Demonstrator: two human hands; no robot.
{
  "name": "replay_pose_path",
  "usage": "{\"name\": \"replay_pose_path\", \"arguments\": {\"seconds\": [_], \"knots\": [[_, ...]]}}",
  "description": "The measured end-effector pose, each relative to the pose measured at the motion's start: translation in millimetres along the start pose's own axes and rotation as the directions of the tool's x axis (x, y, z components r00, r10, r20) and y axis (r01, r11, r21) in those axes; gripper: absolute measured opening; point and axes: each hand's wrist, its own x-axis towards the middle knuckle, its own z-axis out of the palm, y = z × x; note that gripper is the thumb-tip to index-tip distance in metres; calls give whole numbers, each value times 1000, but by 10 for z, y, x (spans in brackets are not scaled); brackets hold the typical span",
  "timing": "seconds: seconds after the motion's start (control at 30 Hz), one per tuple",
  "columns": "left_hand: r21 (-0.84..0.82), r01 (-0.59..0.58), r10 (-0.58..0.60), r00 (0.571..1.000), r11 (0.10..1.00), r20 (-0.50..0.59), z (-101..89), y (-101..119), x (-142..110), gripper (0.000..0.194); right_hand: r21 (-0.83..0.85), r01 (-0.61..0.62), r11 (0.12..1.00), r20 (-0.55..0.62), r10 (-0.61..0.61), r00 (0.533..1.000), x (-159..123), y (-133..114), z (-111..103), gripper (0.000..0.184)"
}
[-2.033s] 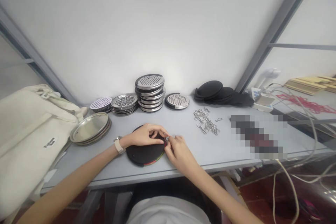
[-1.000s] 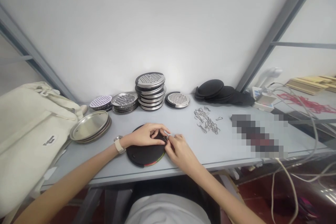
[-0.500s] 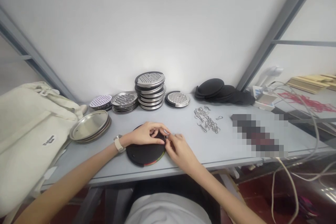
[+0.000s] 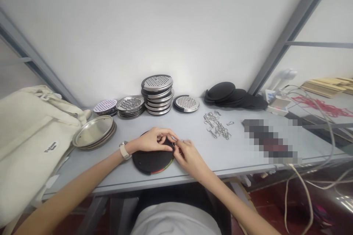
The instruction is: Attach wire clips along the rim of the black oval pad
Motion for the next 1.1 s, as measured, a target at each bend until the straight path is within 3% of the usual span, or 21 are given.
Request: {"name": "replay_pose_path", "arguments": {"seconds": [0.37,0.63,0.93,1.1], "knots": [[-5,3,-3,1000,1000,9,-6,12,-5,39,85,-35,996,-5,35,999,-12,-12,-4,25],[2,16,-17,1000,1000,8,-6,22,2,40,130,-49,990,9,48,999,-30,-6,-16,14],[-6,18,-18,1000,1000,3,13,8,5,37,162,-112,980,-7,115,993,-26,-13,-16,18],[53,-8,8,1000,999,-12,6,22,3,39,132,-81,988,-6,82,997,-14,0,-13,20]]}}
